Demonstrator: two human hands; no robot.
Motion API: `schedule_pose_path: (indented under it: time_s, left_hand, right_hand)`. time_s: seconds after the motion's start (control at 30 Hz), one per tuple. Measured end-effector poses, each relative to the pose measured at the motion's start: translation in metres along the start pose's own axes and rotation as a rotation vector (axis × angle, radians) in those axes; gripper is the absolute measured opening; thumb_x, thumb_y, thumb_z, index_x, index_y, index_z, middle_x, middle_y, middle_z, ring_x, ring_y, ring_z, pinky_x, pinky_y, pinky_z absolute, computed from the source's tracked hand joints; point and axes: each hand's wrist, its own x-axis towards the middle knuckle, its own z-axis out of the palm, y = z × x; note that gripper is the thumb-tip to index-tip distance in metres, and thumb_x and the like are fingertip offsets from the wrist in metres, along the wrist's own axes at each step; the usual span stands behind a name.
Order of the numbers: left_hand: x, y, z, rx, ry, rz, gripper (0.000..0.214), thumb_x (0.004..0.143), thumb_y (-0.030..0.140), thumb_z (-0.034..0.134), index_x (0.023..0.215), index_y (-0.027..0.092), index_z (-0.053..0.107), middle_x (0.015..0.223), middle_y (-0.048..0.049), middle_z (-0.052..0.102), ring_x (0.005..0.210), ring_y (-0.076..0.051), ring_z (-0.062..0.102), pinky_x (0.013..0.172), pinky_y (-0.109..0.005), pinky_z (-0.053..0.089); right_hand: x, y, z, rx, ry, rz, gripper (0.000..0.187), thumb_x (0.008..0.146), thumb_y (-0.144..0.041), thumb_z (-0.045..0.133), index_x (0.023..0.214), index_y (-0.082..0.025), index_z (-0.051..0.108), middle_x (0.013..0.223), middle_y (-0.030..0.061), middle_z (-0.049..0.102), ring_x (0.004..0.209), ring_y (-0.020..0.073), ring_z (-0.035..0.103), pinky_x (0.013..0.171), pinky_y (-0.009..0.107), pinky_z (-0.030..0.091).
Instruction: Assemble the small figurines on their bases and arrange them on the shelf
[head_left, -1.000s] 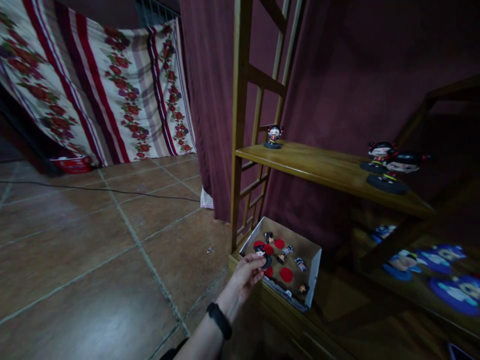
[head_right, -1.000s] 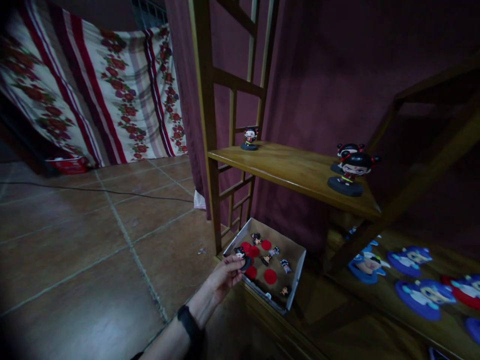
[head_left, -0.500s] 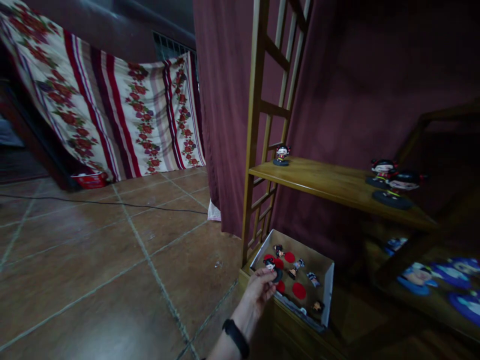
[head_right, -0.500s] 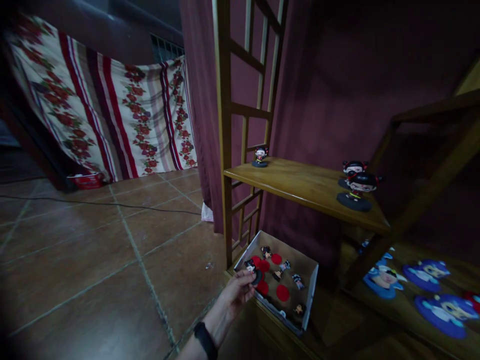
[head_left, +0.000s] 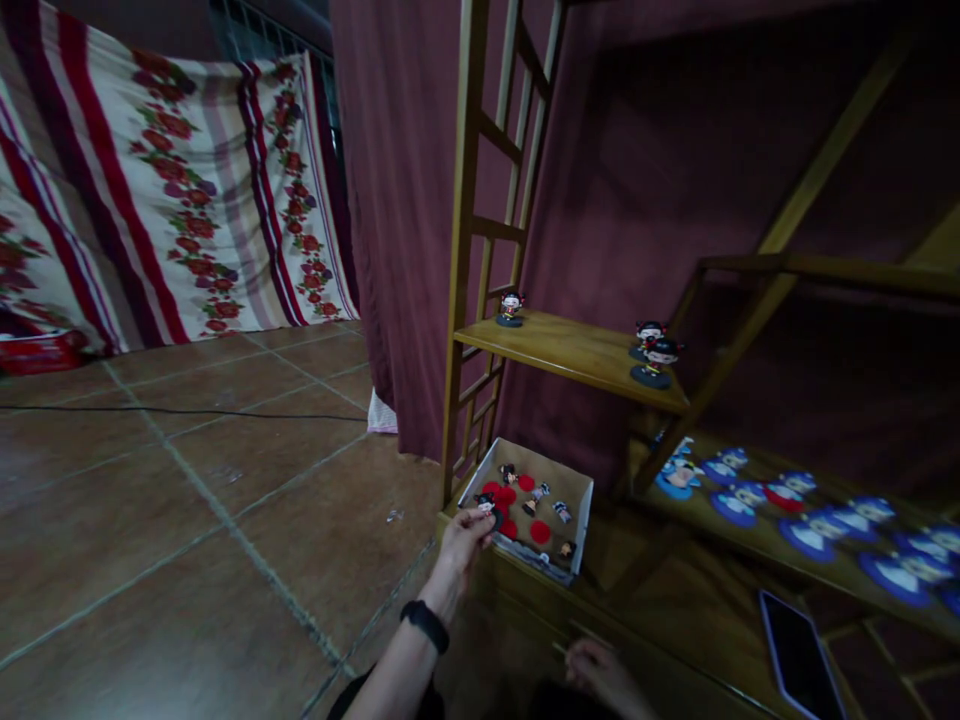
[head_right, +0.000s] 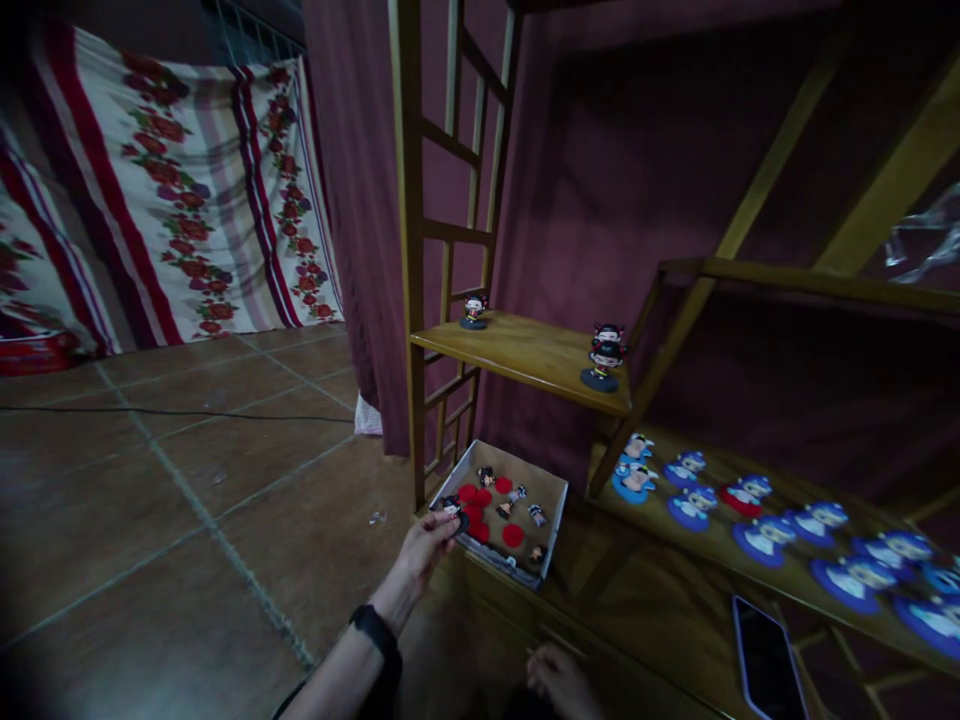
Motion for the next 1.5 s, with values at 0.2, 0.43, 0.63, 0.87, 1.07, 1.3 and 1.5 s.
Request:
schedule_pose_path:
  time_s: [0.2,0.43,0.63,0.87,1.07,1.3,1.5]
  left_hand:
    - [-0.039,0.019,-0.001,0.017,-0.087,0.036,0.026,0.055,0.012,0.078,0.076,0.013,0.063,0.069,-0.0034,0.066,0.057,-0.008,0.06,0.052,-0.017,0.044]
    - [-0.083,0.015,-0.005,0.031,-0.127,0.031,0.014,0.063,0.009,0.07,0.075,0.012,0.064,0.075,-0.0058,0.067,0.065,-0.011,0.061,0.058,-0.02,0.047]
    - [-0.105,0.0,-0.008,0.048,-0.114,-0.002,0.015,0.06,0.005,0.07,0.071,0.012,0.063,0.073,-0.0052,0.066,0.06,-0.01,0.059,0.056,-0.019,0.045]
    - [-0.117,-0.013,-0.011,0.118,-0.149,-0.01,0.016,0.059,0.009,0.072,0.072,0.011,0.063,0.069,-0.0039,0.065,0.056,-0.008,0.058,0.055,-0.017,0.045]
    - [-0.116,-0.019,-0.012,0.111,-0.192,0.029,0.016,0.061,0.013,0.073,0.074,0.012,0.063,0.07,-0.0033,0.065,0.056,-0.008,0.059,0.054,-0.018,0.046]
    - [-0.111,-0.024,-0.019,0.093,-0.201,0.024,0.02,0.06,0.013,0.074,0.077,0.011,0.064,0.074,-0.0057,0.067,0.058,-0.009,0.06,0.055,-0.019,0.048]
    - [-0.108,-0.027,-0.024,0.118,-0.217,0.041,0.021,0.056,0.016,0.076,0.073,0.011,0.064,0.067,-0.004,0.066,0.054,-0.009,0.058,0.052,-0.018,0.047]
  right_hand:
    - [-0.021,-0.036,-0.003,0.27,-0.059,-0.11,0.036,0.063,-0.057,0.061,0.07,-0.022,0.067,0.068,0.0053,0.067,0.062,0.0195,0.061,0.059,0.032,0.05]
    - [-0.03,-0.089,0.043,0.393,0.053,-0.23,0.034,0.069,-0.05,0.059,0.085,-0.02,0.066,0.085,0.0058,0.067,0.073,0.0178,0.06,0.062,0.029,0.05]
    - [-0.03,-0.094,0.067,0.422,-0.025,-0.23,0.034,0.069,-0.046,0.06,0.093,-0.023,0.065,0.096,0.0032,0.066,0.085,0.019,0.06,0.065,0.028,0.051]
    - [-0.029,-0.091,0.073,0.485,-0.11,-0.184,0.029,0.063,-0.042,0.066,0.083,-0.021,0.065,0.085,0.0012,0.067,0.078,0.018,0.062,0.063,0.027,0.051]
    - [-0.026,-0.083,0.077,0.62,-0.141,-0.11,0.03,0.057,-0.039,0.072,0.077,-0.019,0.063,0.082,0.0009,0.066,0.074,0.0163,0.062,0.065,0.029,0.051]
    - [-0.025,-0.079,0.08,0.677,-0.187,-0.078,0.032,0.055,-0.038,0.074,0.077,-0.018,0.062,0.082,0.0013,0.066,0.075,0.0156,0.061,0.069,0.03,0.051]
    - [-0.028,-0.08,0.079,0.697,-0.224,-0.066,0.03,0.053,-0.036,0.076,0.072,-0.017,0.061,0.084,0.003,0.067,0.079,0.0174,0.062,0.071,0.031,0.05]
